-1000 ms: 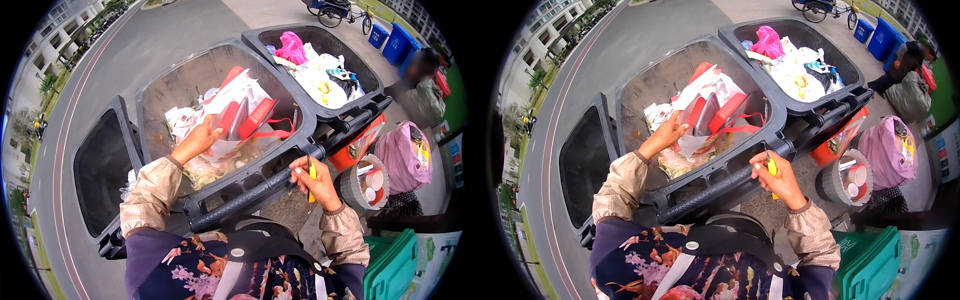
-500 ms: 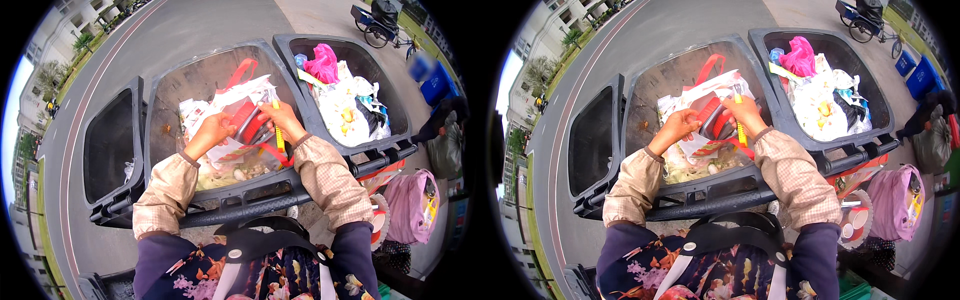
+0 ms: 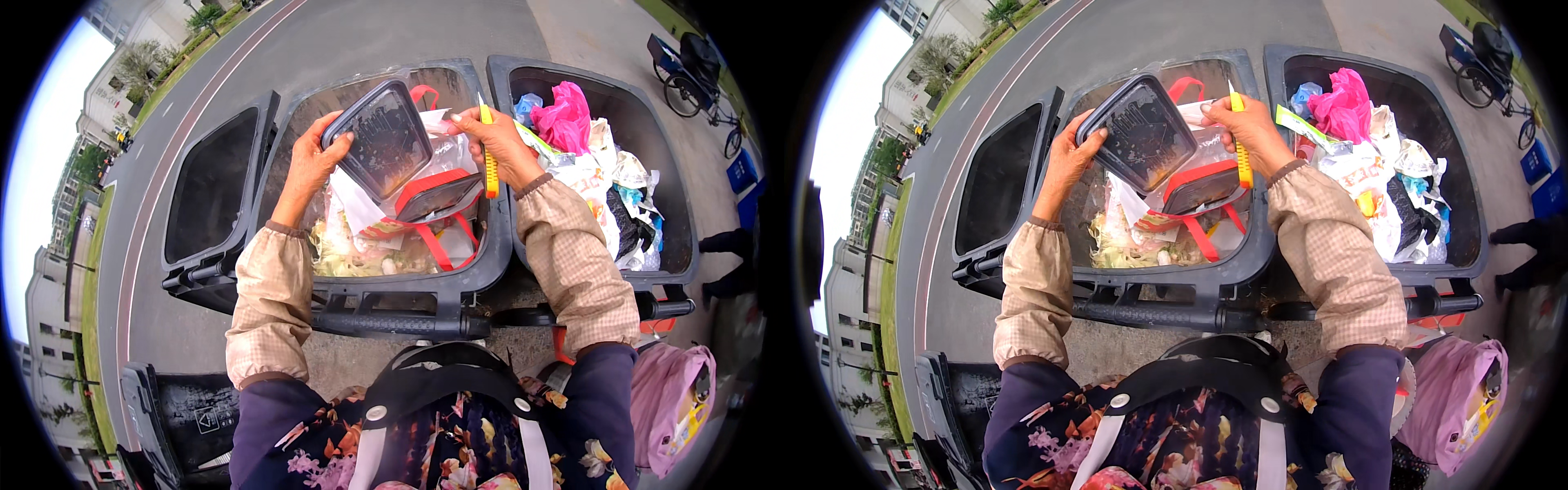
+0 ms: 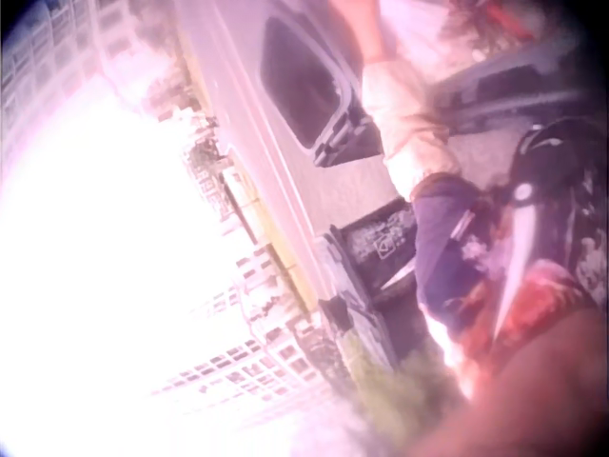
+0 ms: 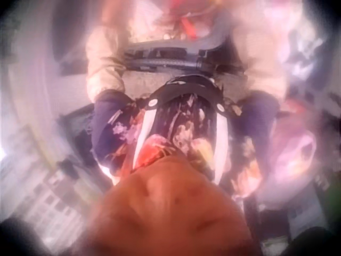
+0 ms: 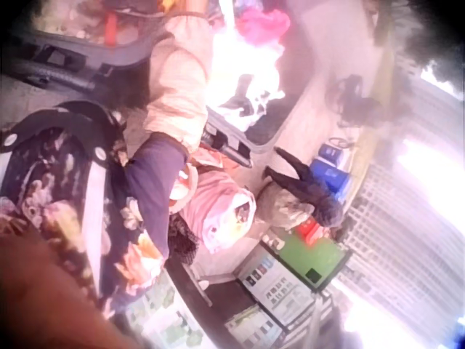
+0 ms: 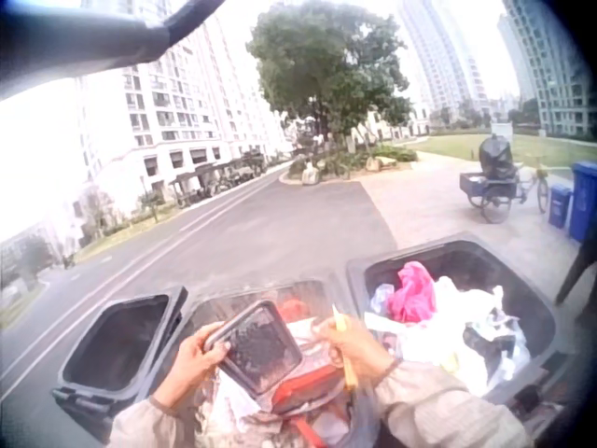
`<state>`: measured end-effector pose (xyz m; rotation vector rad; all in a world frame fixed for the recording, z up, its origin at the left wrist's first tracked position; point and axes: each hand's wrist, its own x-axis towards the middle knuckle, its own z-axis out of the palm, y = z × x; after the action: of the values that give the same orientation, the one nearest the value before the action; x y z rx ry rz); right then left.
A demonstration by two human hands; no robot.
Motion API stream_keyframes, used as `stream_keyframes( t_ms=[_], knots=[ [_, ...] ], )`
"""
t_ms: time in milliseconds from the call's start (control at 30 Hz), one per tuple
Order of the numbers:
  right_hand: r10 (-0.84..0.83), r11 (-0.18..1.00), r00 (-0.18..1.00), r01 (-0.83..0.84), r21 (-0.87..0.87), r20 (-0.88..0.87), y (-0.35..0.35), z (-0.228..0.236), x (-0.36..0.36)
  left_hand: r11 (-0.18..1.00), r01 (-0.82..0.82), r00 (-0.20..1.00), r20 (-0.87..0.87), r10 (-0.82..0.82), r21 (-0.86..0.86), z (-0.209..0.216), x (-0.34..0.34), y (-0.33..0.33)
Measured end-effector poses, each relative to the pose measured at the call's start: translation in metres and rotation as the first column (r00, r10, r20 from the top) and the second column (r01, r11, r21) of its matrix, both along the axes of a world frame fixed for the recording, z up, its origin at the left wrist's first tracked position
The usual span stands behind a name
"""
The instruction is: The person sorts through trash in a dual-compartment bin, using a yellow utility knife to cut open plastic bags and containers. They remove items such as food waste, plastic containers, and beverage cans, placing them into a separate collection bag.
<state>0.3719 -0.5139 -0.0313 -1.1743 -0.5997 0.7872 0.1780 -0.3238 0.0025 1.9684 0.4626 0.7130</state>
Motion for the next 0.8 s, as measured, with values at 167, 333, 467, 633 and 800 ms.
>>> stream_keyframes(
  t_ms=[167,333,467,633,800],
  knots=[
    [-0.022,0.992,0.998,0.029,-0.127,0.054,-0.03,-0.042,0.003,0.981,0.001,0.995,0.098,0.018,-0.192,0.023,0.003,0.009],
    [0.045,0.997,0.99,-0.054,-0.061,-0.132,-0.052,-0.044,-0.011,0.95,0.146,0.985,0.13,-0.114,-0.277,0.008,0.025,0.003],
    [-0.034,0.996,0.973,0.053,0.076,-0.229,-0.067,-0.038,-0.019,0.879,0.257,0.961,0.203,-0.189,-0.402,-0.007,0.047,-0.022],
    [-0.36,0.933,0.929,0.355,-0.061,-0.084,-0.104,-0.04,0.008,0.763,0.425,0.904,0.263,-0.336,-0.486,-0.026,0.072,-0.069],
    [-0.387,0.914,0.876,0.406,0.006,-0.287,-0.158,-0.01,0.009,0.893,0.41,0.863,0.237,-0.446,0.186,-0.065,0.1,-0.129]
  ],
)
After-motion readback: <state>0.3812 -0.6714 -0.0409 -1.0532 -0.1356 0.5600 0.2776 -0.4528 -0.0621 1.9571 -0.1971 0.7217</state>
